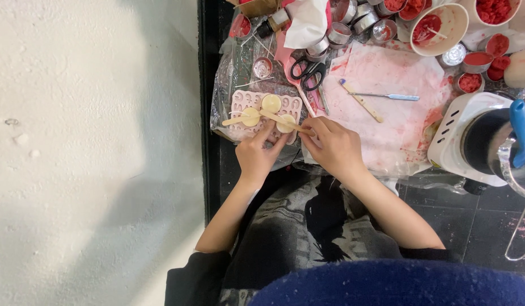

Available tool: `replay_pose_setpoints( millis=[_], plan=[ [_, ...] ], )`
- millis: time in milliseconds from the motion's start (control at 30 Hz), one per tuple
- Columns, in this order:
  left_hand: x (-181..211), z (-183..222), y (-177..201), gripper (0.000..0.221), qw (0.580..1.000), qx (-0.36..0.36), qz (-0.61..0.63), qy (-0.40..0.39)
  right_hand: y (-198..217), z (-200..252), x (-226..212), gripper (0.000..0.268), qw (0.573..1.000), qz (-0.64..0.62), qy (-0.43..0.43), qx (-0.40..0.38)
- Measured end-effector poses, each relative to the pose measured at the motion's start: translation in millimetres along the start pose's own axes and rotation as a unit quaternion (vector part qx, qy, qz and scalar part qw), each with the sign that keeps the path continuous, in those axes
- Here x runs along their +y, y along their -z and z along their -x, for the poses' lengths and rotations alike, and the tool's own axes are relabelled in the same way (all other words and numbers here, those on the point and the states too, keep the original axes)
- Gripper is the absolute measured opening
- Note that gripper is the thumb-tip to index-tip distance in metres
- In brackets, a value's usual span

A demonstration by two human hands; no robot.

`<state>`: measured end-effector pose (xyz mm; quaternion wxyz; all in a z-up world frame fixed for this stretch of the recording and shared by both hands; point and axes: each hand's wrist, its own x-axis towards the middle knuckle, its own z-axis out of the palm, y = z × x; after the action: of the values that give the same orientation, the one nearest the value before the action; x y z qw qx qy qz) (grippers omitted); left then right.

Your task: Pouring melted wax into molds and positioning wooden sticks as wick holders.

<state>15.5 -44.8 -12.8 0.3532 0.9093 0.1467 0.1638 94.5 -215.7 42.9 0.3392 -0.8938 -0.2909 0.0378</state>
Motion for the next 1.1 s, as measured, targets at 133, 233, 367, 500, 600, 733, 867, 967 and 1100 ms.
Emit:
replay_pose_setpoints(
  millis=[133, 233, 367, 500, 600, 733, 867, 967, 1100],
  plan=[
    [3, -2, 3, 0.041, 1.000, -0.007, 0.012, -0.004, 4, -1, -3, 0.018, 0.999, 0.008, 0.030, 0.021],
    [3, -2, 3, 0.042, 1.000, -0.008, 0.001, -0.001, 6, -2, -4, 0.018, 0.999, 0.009, 0.045, 0.029],
    [4, -2, 4, 0.042, 1.000, -0.001, 0.005, -0.005, 7, -2, -4, 0.014, 0.997, 0.015, 0.066, 0.037],
    [11, -5, 9, 0.036, 1.000, -0.004, 0.015, -0.002, 8, -3, -5, 0.011, 0.994, 0.023, 0.091, 0.061],
    [10, -5, 8, 0.033, 1.000, -0.006, 0.016, -0.002, 6, -2, -3, 0.012, 0.992, 0.029, 0.098, 0.078],
    [7, -1, 5, 0.032, 1.000, -0.010, 0.010, 0.002, 8, -1, -3, 0.013, 0.991, 0.027, 0.093, 0.087],
    [6, 1, 2, 0.032, 1.000, -0.013, 0.012, 0.012, 14, -1, -5, 0.017, 0.989, -0.002, 0.107, 0.106],
    [9, 0, 4, 0.035, 1.000, -0.009, 0.002, 0.003, 17, -2, -7, 0.020, 0.986, -0.034, 0.113, 0.117],
    [1, 3, -3, 0.043, 0.999, -0.008, -0.033, -0.030, 22, -2, -6, 0.024, 0.967, -0.097, 0.162, 0.169]
  ],
)
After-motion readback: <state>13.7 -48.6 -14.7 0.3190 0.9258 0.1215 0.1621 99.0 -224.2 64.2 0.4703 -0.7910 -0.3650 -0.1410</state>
